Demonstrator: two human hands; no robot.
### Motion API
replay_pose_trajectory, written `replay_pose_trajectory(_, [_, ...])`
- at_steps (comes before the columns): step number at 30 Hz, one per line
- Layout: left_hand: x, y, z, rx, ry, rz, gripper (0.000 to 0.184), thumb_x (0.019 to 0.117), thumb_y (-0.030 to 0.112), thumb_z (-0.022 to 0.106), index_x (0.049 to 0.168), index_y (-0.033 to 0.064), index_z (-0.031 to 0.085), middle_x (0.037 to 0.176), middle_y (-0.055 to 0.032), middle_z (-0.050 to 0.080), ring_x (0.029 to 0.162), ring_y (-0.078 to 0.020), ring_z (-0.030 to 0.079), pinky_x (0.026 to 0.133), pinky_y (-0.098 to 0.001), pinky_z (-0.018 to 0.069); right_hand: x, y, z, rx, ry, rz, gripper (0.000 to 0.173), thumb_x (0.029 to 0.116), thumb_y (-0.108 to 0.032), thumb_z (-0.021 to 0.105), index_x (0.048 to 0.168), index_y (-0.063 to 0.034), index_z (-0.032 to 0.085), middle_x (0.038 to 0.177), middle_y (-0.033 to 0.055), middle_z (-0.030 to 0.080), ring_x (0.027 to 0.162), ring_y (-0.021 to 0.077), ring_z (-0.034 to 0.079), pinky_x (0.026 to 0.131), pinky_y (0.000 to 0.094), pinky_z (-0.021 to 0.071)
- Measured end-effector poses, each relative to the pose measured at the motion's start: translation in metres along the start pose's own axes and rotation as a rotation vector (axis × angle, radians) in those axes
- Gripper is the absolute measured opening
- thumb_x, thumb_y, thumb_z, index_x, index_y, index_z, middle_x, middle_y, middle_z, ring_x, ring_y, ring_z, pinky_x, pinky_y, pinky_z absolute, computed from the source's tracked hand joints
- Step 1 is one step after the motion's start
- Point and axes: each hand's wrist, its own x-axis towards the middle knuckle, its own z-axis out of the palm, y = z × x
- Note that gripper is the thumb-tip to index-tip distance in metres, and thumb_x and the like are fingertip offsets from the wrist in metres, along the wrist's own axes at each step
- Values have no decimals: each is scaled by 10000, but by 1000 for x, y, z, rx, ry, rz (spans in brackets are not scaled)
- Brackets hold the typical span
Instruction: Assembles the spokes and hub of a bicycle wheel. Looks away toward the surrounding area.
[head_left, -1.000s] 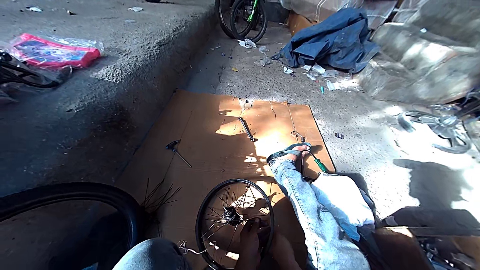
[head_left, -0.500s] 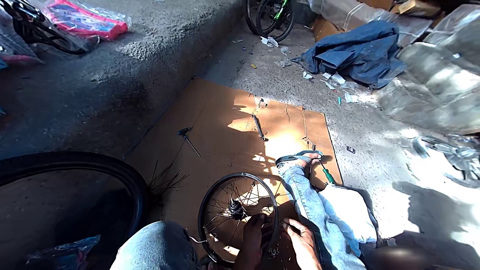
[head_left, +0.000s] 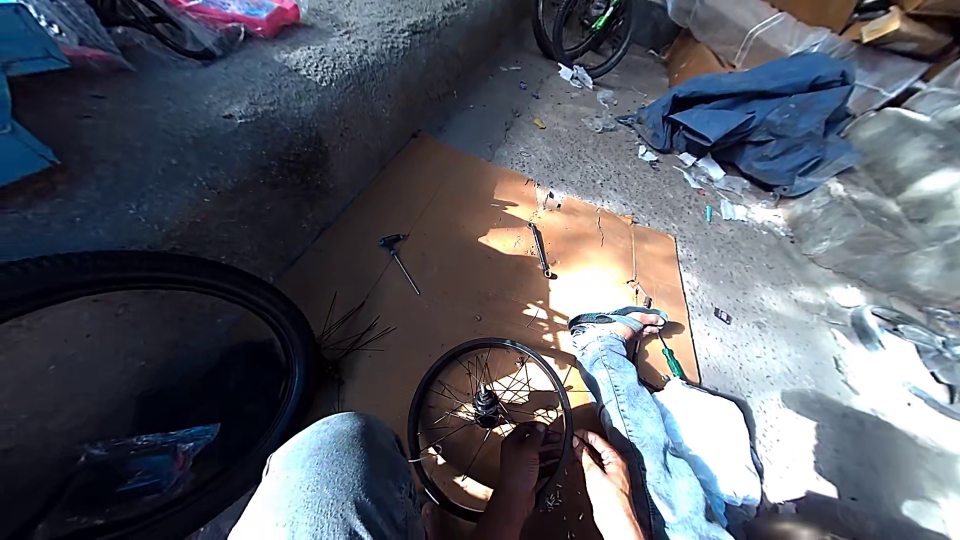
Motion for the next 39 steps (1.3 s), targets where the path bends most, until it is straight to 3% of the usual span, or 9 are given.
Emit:
replay_pose_trajectory(8, [4,-4,-1,16,5,27,243,1080,169,544,1188,-40,608,998,-201,756,828,-303,764,718,-423,646,-8,4,2,-74,-19,20,169,960,-116,666,1096,-63,751,1057,44,754,1016,95,698,937,304,568])
replay_pose_trajectory(13, [4,-4,-2,32,6,37,247,1081,175,544,1177,-41,617,985,-197,760,819,-294,766,719,-417,649,-12,3,-1,-59,-57,64,144,954,-108,668,1060,-56,749,1006,53,748,938,114,703,860,323,587])
replay_pose_trajectory(19, [7,-7,-4,44,-2,54,231,1081,144,534,1171,-58,604,966,-208,756,816,-300,766,721,-420,650,-13,2,5,-120,-19,38,166,951,-98,653,1086,-47,734,1018,62,738,956,121,692,886,335,568])
replay_pose_trajectory(30, [11,-14,-6,85,11,102,202,1064,102,555,1133,-80,609,947,-213,755,821,-299,765,756,-431,650,-12,3,6,4,53,84,157,915,-94,718,1061,-52,760,997,58,757,916,115,720,840,301,606])
replay_pose_trajectory(39, [10,-13,-6,74,15,99,196,1054,95,574,1122,-83,620,941,-215,757,831,-301,766,768,-432,647,-14,3,6,27,69,67,165,912,-93,728,1062,-45,778,1015,60,771,936,110,728,862,296,604])
